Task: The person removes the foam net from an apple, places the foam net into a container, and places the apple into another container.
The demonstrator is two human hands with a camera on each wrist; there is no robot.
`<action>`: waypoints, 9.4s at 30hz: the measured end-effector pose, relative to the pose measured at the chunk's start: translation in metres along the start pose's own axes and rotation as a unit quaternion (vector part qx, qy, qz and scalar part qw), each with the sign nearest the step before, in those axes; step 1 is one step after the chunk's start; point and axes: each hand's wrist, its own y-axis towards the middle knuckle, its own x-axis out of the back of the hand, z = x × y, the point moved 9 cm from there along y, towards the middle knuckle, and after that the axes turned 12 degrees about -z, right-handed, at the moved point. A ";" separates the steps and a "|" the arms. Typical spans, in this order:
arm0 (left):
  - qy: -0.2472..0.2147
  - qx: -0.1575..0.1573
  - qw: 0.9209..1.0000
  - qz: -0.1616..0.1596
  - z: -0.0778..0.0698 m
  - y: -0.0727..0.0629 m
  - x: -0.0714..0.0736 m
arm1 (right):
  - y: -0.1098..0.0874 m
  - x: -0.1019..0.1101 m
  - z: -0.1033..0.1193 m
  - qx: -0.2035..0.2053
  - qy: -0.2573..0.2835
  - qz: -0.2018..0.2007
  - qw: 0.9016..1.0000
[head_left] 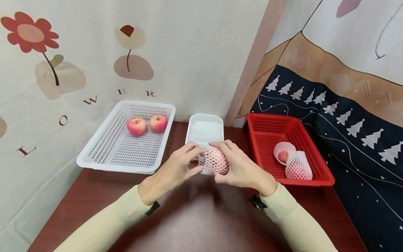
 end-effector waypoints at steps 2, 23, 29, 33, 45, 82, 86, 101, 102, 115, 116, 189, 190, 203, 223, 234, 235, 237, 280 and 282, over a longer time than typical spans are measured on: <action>-0.002 -0.001 1.000 0.005 -0.001 0.000 -0.001 | -0.001 -0.002 0.000 0.001 0.000 0.004 1.000; 0.037 -0.061 0.997 0.037 -0.016 -0.003 -0.008 | -0.004 -0.005 0.004 0.010 0.070 0.026 0.997; 0.048 -0.054 0.996 0.061 -0.015 -0.007 -0.011 | -0.004 -0.008 0.006 0.002 0.094 0.035 0.995; 0.053 -0.056 0.995 0.069 -0.015 -0.007 -0.013 | -0.001 -0.010 0.008 0.004 0.104 0.039 0.994; 0.068 -0.047 0.993 0.080 -0.015 -0.006 -0.008 | -0.005 -0.013 0.014 0.033 0.108 0.065 0.991; 0.047 -0.003 0.998 0.037 -0.007 -0.006 0.011 | -0.007 0.033 0.037 0.156 0.024 -0.099 0.983; 0.035 0.000 0.999 0.038 -0.007 -0.006 0.011 | -0.008 0.036 0.037 0.154 0.027 -0.102 0.982; 0.010 0.014 0.999 0.035 -0.004 -0.008 0.019 | -0.009 0.037 0.031 0.145 0.008 -0.091 0.985; 0.009 0.012 0.999 0.032 -0.005 -0.007 0.019 | -0.009 0.037 0.031 0.145 0.007 -0.091 0.985; 0.007 0.008 1.000 0.014 -0.002 -0.007 0.026 | -0.008 0.036 0.024 0.145 0.003 -0.095 0.985; 0.006 0.009 1.000 0.014 -0.002 -0.007 0.026 | -0.008 0.036 0.024 0.144 0.003 -0.094 0.985; 0.052 0.086 0.995 0.008 0.025 -0.010 0.057 | 0.117 -0.023 -0.061 -0.027 -0.118 0.112 0.986; 0.053 0.086 0.995 0.009 0.025 -0.010 0.057 | 0.118 -0.027 -0.062 -0.029 -0.118 0.118 0.986; 0.068 0.109 0.992 0.016 0.040 -0.012 0.061 | 0.109 -0.058 -0.080 -0.074 -0.128 0.186 0.971; 0.102 0.139 0.985 -0.003 0.071 -0.013 0.080 | 0.093 -0.018 -0.066 -0.093 -0.122 0.128 0.980; 0.115 0.172 0.978 -0.014 0.087 -0.018 0.089 | 0.056 0.020 -0.048 -0.057 -0.117 0.061 0.990; 0.116 0.175 0.978 -0.016 0.088 -0.019 0.090 | 0.052 0.022 -0.047 -0.055 -0.117 0.058 0.990; 0.116 0.182 0.976 -0.019 0.090 -0.020 0.092 | 0.043 0.028 -0.047 -0.055 -0.116 0.050 0.990; 0.167 0.280 0.944 0.050 0.161 -0.006 0.128 | -0.044 0.101 -0.065 -0.082 -0.102 -0.087 0.988; 0.168 0.281 0.943 0.054 0.163 -0.006 0.128 | -0.046 0.102 -0.065 -0.081 -0.103 -0.088 0.987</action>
